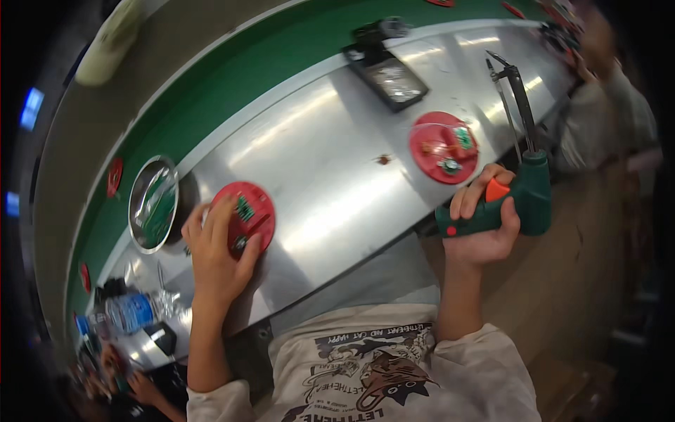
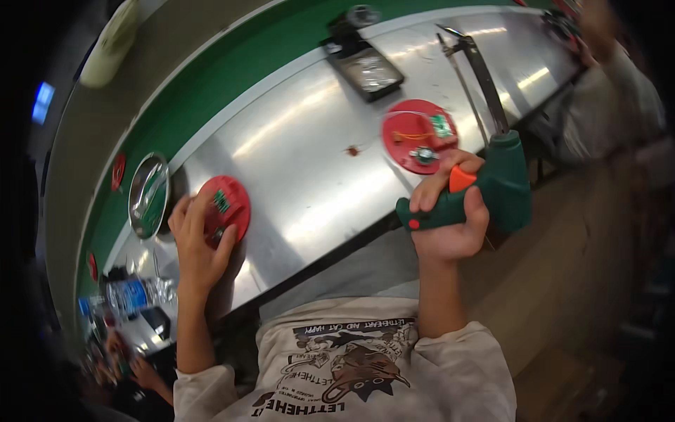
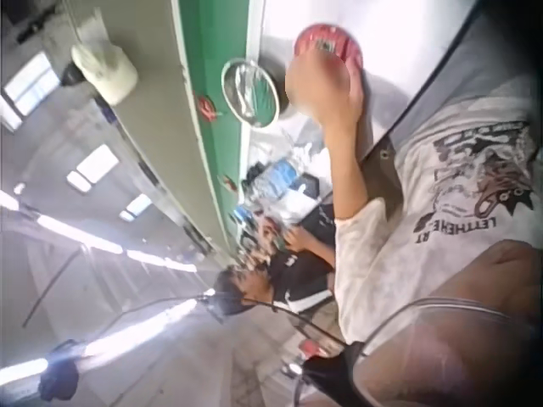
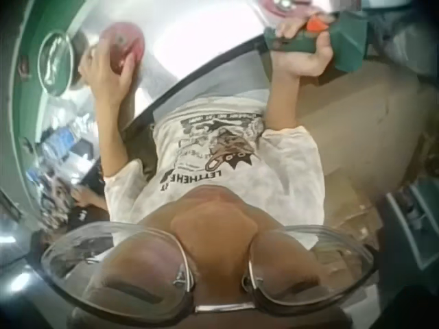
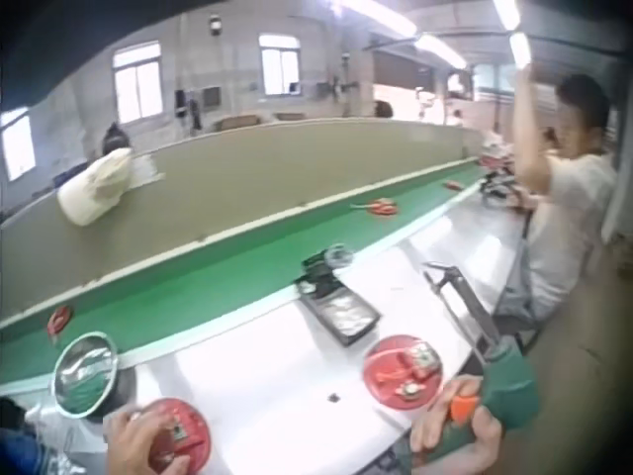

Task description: Soldering wires onto a circuit board at an assembly line.

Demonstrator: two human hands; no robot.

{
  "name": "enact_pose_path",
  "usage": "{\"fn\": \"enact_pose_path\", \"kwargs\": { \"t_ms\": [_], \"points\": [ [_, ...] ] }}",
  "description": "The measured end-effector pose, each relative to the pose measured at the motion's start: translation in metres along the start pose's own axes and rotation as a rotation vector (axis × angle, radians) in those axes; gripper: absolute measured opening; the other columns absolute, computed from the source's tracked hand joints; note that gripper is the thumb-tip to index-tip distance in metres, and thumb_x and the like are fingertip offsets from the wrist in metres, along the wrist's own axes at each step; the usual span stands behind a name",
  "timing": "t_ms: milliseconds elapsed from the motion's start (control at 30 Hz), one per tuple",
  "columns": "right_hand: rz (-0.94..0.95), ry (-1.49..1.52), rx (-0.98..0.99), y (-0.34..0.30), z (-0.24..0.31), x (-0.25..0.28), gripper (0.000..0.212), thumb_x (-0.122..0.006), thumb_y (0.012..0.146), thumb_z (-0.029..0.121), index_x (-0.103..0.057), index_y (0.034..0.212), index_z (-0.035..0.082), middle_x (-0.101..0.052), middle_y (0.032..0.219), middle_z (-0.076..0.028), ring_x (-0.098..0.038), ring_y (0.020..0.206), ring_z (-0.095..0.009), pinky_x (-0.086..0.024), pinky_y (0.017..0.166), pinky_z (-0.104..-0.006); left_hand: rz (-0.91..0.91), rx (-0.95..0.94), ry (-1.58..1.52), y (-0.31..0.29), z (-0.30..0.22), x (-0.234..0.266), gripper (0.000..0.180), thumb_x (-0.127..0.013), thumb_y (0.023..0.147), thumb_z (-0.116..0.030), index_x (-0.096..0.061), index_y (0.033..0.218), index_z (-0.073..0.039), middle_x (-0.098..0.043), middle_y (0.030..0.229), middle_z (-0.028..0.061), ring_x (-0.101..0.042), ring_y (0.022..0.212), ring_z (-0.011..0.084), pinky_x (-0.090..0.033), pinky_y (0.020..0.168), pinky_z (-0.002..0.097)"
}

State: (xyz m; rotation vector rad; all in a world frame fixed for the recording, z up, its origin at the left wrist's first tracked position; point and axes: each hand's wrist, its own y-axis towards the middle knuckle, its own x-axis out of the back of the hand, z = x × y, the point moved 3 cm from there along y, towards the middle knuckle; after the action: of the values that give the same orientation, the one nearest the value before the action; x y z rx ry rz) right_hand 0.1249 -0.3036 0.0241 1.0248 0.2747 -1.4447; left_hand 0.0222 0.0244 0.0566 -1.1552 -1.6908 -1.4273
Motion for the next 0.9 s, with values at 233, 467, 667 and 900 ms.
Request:
{"fn": "enact_pose_path", "kwargs": {
  "t_ms": [233,467,667,900],
  "points": [
    [-0.317,-0.020,0.107,0.001,0.055,0.063,0.026,-0.047,0.096,0.021,-0.052,0.112,0.001,-0.052,0.109,-0.015,-0.049,0.064,-0.013,-0.045,0.056,-0.0286,0.185,-0.271,0.064,0.057,-0.013,0.005,0.049,-0.079,0.071,-0.016,-0.067,0.118,-0.014,-0.066,0.125,0.0080,-0.051,0.113,0.0324,-0.030,0.105,0.0471],
    [-0.434,-0.052,0.194,-0.017,0.073,0.085,0.023,-0.047,0.095,0.018,-0.054,0.110,0.002,-0.055,0.108,-0.014,-0.051,0.064,-0.013,-0.045,0.056,-0.0284,-0.310,-0.298,0.271,0.152,-0.055,-0.025,0.046,-0.075,0.084,-0.022,-0.064,0.127,-0.011,-0.059,0.136,0.0138,-0.047,0.130,0.0376,-0.033,0.109,0.0472],
    [-0.513,-0.094,0.171,-0.024,0.088,0.081,0.022,-0.046,0.095,0.017,-0.054,0.109,0.001,-0.056,0.107,-0.015,-0.050,0.063,-0.012,-0.045,0.055,-0.0279,0.004,-0.684,-0.222,0.153,-0.198,-0.101,0.023,-0.075,0.080,-0.021,-0.069,0.097,-0.007,-0.067,0.098,0.0122,-0.061,0.102,0.0321,-0.049,0.087,0.0413],
    [-0.420,-0.117,0.140,-0.035,0.096,0.063,0.023,-0.046,0.096,0.018,-0.054,0.109,0.001,-0.056,0.108,-0.015,-0.050,0.061,-0.011,-0.046,0.052,-0.0268,0.185,-0.588,-0.362,0.152,-0.175,-0.150,0.018,-0.066,0.084,-0.006,-0.067,0.102,-0.005,-0.065,0.092,0.0128,-0.063,0.091,0.0334,-0.053,0.079,0.0424]
  ]
}}
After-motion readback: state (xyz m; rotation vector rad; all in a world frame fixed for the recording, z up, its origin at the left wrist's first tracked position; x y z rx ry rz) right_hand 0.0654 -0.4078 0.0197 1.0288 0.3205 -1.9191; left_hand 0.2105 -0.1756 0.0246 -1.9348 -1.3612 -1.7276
